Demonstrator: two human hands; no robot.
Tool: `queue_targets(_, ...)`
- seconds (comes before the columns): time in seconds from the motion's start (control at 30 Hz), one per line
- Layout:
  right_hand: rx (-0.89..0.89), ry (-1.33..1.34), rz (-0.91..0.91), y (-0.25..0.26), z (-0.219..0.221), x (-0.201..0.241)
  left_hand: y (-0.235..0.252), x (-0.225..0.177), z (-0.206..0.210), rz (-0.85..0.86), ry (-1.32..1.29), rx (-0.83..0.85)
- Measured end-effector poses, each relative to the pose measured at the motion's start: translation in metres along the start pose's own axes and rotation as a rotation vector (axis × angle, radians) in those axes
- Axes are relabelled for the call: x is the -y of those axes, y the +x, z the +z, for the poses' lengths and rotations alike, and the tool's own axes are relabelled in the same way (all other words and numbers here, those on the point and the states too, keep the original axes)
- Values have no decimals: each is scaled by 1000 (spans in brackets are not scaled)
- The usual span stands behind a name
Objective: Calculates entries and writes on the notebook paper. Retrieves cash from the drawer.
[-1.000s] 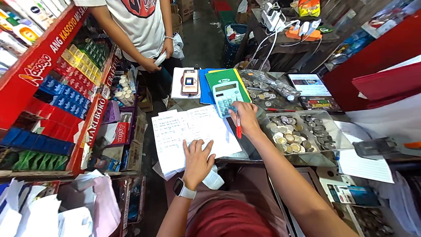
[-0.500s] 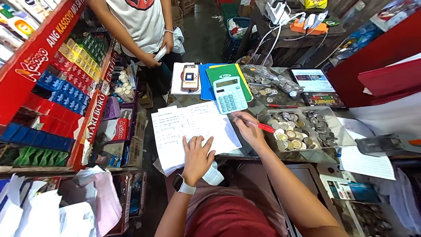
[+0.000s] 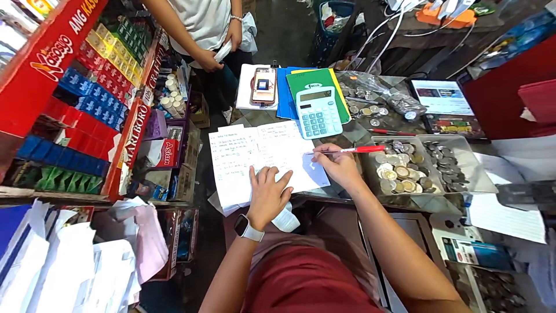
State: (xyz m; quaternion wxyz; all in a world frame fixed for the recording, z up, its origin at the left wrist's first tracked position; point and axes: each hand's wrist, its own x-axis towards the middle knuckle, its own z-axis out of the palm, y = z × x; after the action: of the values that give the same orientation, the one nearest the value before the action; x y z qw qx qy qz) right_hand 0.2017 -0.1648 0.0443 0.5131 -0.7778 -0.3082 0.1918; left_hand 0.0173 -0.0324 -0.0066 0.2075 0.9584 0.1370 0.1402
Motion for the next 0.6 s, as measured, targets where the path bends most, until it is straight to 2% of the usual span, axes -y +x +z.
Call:
queue_targets(0.1, 101, -32, -108, -6, 12, -2, 0, -1, 0, 1, 2, -6)
queue_targets(0.27, 85, -81, -164, -5, 22, -11, 1, -1, 0, 0, 2, -4)
queue_targets(0.33, 110, -180, -193, -7, 22, -13, 1, -2, 0, -3, 3, 6)
queue_targets(0.47, -145, -374, -346, 1, 13, -15, 1, 0, 3, 4, 17, -9)
queue_targets(0.6, -313, -475, -186, 30, -15, -20, -1, 1, 2, 1, 25, -5)
